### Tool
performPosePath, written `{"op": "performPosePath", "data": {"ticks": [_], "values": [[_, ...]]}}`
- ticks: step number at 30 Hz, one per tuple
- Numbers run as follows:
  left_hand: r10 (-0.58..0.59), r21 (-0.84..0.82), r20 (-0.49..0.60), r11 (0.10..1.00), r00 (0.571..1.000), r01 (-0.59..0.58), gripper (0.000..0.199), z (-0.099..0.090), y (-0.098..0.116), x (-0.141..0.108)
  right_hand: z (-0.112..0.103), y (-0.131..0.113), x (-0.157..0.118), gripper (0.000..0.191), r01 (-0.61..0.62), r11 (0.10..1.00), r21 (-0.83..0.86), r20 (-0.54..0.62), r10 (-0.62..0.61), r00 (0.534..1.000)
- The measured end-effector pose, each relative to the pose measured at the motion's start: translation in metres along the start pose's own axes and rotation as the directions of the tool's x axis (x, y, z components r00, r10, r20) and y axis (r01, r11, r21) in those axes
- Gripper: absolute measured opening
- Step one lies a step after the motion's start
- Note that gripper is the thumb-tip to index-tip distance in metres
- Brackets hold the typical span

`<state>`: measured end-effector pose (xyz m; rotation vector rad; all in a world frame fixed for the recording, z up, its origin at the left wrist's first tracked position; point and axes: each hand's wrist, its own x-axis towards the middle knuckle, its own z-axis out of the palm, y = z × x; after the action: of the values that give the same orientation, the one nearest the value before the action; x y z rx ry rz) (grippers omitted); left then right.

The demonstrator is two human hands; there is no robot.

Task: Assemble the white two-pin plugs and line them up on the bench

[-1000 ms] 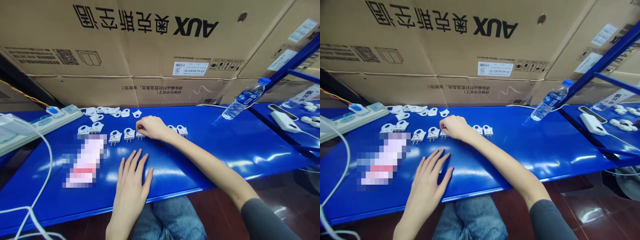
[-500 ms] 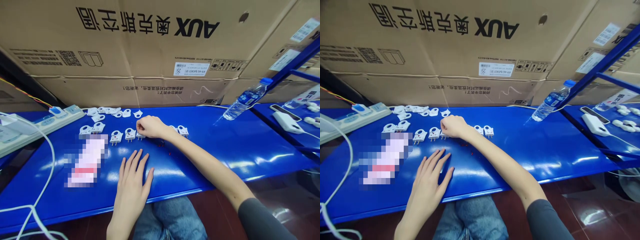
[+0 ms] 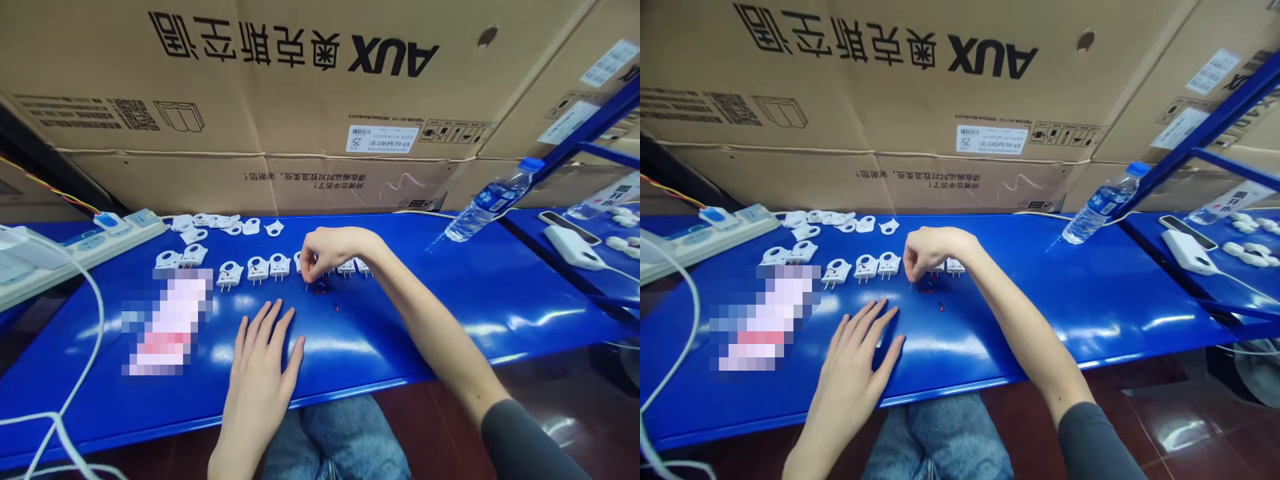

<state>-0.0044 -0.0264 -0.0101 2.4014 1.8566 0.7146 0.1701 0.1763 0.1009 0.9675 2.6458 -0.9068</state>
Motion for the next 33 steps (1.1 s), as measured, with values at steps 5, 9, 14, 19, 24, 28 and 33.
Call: {"op": "performPosePath", "data": {"ticks": [5,9,14,19,24,28,33], "values": [[-0.013,-0.009,-0.008,1.0,1.0,0.013,0.044,0.0,0.0,0.0,0.006,0.005,0.011,0.01,0.053,0.998,0.036,-0.131,-0.048,0.99],[-0.019,-0.019,-0.014,1.0,1.0,0.018,0.043,0.0,0.001,0.001,0.021,-0.008,0.035,0.015,0.039,0.999,-0.004,-0.427,-0.037,0.903],[-0.012,-0.014,-0.014,1.0,1.0,0.011,0.044,0.0,0.002,0.001,0.041,-0.028,0.065,0.02,-0.005,0.998,-0.066,-0.511,-0.029,0.859],[-0.009,-0.004,-0.013,1.0,1.0,0.009,0.043,0.0,0.001,0.0,0.054,-0.036,0.077,0.022,-0.077,0.993,-0.093,-0.483,0.022,0.875],[-0.01,0.002,-0.012,1.0,1.0,0.01,0.044,0.0,0.0,-0.001,0.059,-0.039,0.083,0.023,-0.121,0.99,-0.078,-0.501,0.066,0.863],[-0.005,0.003,-0.01,1.0,1.0,0.005,0.043,0.0,0.001,0.0,0.061,-0.041,0.085,0.025,-0.136,0.987,-0.081,-0.515,0.076,0.854],[-0.005,0.016,-0.012,1.0,1.0,0.005,0.042,0.001,0.0,0.0,0.058,-0.043,0.082,0.023,-0.147,0.986,-0.075,-0.517,0.088,0.852]]}}
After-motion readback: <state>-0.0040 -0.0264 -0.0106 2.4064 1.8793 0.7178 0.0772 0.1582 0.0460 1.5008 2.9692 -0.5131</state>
